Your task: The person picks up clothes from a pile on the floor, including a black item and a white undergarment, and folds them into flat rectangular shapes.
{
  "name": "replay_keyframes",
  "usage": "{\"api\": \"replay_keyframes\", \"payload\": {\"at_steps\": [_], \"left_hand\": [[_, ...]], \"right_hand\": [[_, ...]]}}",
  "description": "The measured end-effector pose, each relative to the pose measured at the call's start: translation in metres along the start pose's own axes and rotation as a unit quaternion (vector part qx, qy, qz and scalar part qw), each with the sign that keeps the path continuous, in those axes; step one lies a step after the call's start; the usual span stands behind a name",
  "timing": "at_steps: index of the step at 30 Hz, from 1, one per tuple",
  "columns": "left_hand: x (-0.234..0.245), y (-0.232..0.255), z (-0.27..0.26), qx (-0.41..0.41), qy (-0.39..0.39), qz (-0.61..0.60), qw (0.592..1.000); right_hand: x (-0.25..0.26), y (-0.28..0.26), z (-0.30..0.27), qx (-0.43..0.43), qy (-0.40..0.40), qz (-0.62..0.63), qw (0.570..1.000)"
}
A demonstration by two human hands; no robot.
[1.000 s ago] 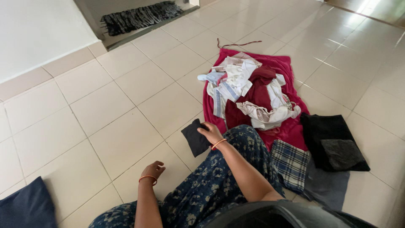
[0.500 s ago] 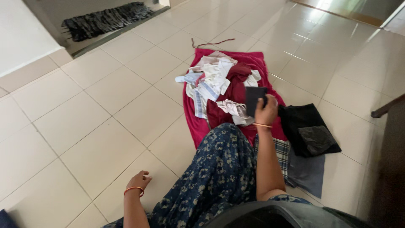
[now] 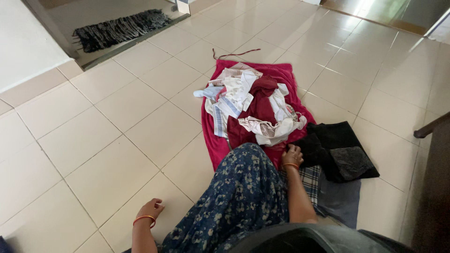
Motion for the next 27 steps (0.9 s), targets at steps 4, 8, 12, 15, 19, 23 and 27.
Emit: {"api": "replay_keyframes", "payload": {"at_steps": [4,8,12,15,19,23,27], "left_hand": [[0.003,0.003,-0.002,-0.006,0.003,0.006,1.0],[0.002,0.006,-0.001,0.032,-0.018,0.0,0.999],[0.006,-0.002,-0.006,0.042,-0.031,0.039,0.998],[0.012,-0.006,-0.013,0.041,-0.004,0.041,0.998],[0.023,-0.007,-0.035,0.017,0.068,0.062,0.996],[0.022,-0.013,-0.062,0.02,0.124,0.027,0.992],[0.012,-0.026,-0.064,0.0,0.13,0.02,0.991]], "right_hand": [[0.008,-0.033,-0.003,0.115,0.058,0.099,0.987],[0.002,-0.056,0.002,0.227,0.049,0.114,0.966],[-0.007,-0.078,0.024,0.257,0.062,0.007,0.964],[-0.012,-0.109,0.044,0.202,-0.07,-0.025,0.977],[-0.005,-0.147,0.047,0.166,-0.095,-0.085,0.978],[0.001,-0.164,0.036,0.18,-0.155,-0.112,0.965],[0.015,-0.204,0.041,0.252,-0.108,-0.056,0.96]]}}
Point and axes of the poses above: each hand's wrist, its own z-axis towards the middle knuckle, its own x-axis out of the back of the hand, y = z × x, the point moved 2 cm from there along z, towards the middle knuckle, and after that the axes turned 4 degrees about -x, right-handed, at the moved point
